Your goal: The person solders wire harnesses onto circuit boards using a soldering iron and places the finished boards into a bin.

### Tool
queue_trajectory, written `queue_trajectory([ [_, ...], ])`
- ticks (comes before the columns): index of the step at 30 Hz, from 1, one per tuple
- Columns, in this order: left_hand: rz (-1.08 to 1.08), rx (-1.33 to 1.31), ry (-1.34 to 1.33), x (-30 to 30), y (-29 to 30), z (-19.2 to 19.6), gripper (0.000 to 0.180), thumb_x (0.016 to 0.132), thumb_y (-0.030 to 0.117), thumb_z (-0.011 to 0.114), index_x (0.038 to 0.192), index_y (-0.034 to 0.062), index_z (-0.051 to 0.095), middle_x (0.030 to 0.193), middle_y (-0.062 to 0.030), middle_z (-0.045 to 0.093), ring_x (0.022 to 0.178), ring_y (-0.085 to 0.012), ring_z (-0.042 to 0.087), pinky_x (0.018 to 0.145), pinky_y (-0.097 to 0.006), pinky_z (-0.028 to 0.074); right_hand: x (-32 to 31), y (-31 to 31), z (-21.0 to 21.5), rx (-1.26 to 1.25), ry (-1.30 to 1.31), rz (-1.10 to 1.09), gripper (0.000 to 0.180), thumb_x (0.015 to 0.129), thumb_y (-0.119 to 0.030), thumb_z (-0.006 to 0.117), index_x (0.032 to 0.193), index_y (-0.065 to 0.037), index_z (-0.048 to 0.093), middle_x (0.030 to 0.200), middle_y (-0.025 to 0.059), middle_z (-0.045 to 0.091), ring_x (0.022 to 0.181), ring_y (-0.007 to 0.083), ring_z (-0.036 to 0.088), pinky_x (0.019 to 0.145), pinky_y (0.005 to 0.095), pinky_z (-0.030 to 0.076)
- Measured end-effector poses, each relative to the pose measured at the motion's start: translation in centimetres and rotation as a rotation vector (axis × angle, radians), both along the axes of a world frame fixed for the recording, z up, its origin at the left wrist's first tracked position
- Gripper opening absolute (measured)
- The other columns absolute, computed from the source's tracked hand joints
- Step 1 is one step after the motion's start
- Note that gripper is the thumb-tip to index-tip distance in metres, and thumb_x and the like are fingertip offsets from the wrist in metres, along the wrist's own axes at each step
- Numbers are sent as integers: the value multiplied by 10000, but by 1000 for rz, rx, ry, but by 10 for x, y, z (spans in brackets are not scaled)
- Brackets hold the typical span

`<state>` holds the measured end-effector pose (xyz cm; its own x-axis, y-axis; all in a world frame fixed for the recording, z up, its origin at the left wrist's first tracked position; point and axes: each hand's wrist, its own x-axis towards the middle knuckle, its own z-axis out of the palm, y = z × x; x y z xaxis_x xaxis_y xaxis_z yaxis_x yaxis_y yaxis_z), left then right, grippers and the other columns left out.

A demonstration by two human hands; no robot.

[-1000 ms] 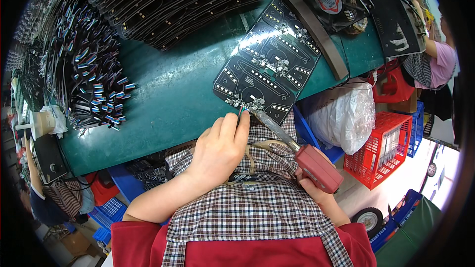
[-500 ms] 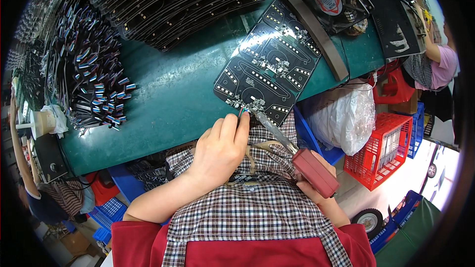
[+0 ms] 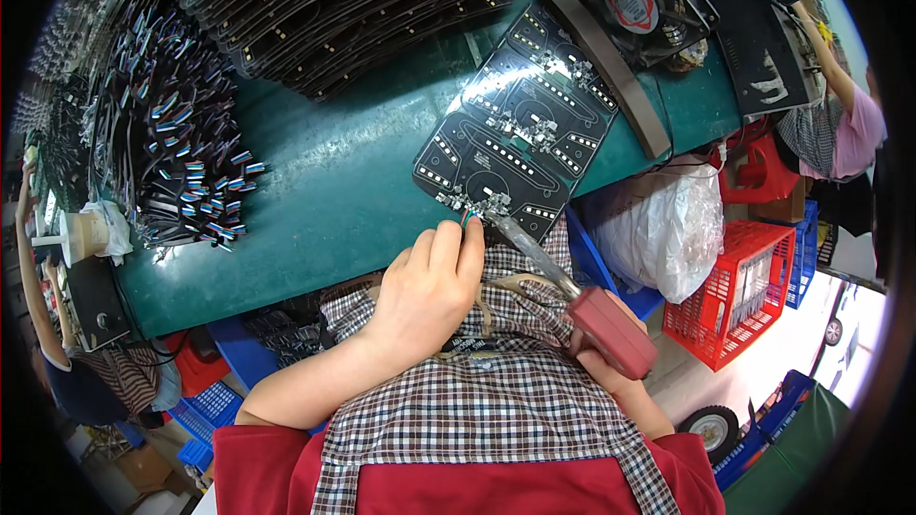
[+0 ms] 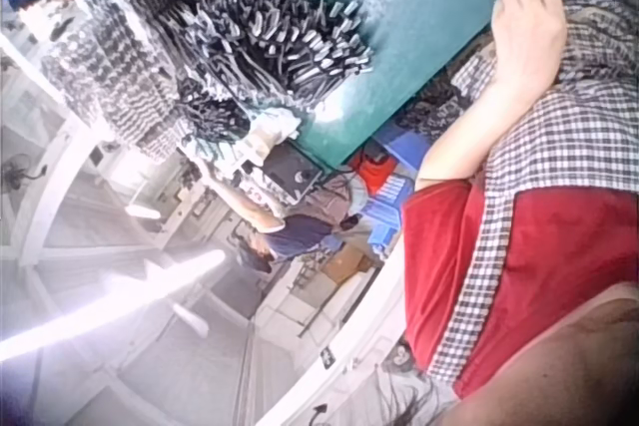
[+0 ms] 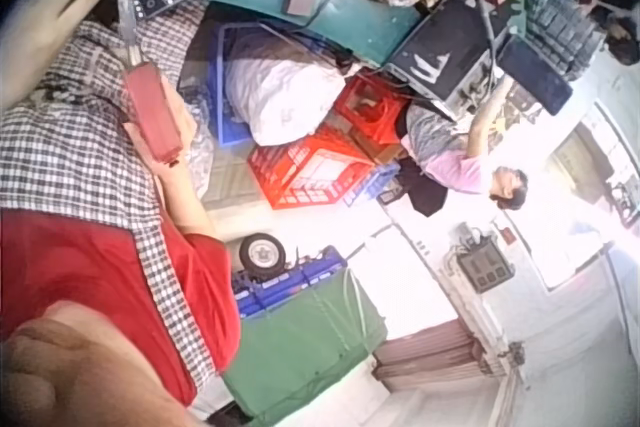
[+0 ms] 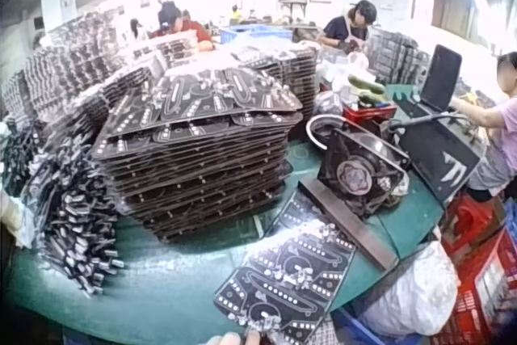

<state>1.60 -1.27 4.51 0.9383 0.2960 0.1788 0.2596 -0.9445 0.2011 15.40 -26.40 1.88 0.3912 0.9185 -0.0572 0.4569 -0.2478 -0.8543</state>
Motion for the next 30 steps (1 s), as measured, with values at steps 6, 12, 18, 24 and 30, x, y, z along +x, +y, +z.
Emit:
queue_trajectory([
  [6,22,-101,4,1,-2,1,498,641,3,566,1136,-50,537,832,-89,437,711,-200,516,562,-286,464,-11,-6,-13,204,241,-171,683,738,-180,740,1253,111,399,794,115,627,626,186,627,666,299,496],
  [12,82,-82,47,-3,-5,4,437,711,88,526,1131,-32,530,786,-71,447,687,-185,525,532,-274,459,-10,0,-10,160,638,-185,556,779,-160,671,1218,94,443,763,88,606,624,154,589,631,259,460],
  [18,43,-137,-115,-5,8,4,385,768,184,597,1111,15,551,816,-54,485,726,-159,534,558,-271,468,-7,11,3,125,614,-450,558,795,-338,624,1161,56,475,725,64,565,575,142,506,541,269,411],
  [24,786,248,-542,-92,112,43,166,772,12,595,934,34,622,876,-115,617,807,-281,575,722,-368,452,-3,23,1,252,444,-408,623,831,-429,629,1170,56,429,1062,136,537,551,150,527,478,259,396],
  [30,753,339,-489,-116,173,73,203,800,38,626,999,-3,620,977,-125,634,923,-268,595,828,-345,446,-2,31,3,215,410,-342,605,863,-431,585,1173,59,412,1084,133,519,578,146,525,503,265,412],
])
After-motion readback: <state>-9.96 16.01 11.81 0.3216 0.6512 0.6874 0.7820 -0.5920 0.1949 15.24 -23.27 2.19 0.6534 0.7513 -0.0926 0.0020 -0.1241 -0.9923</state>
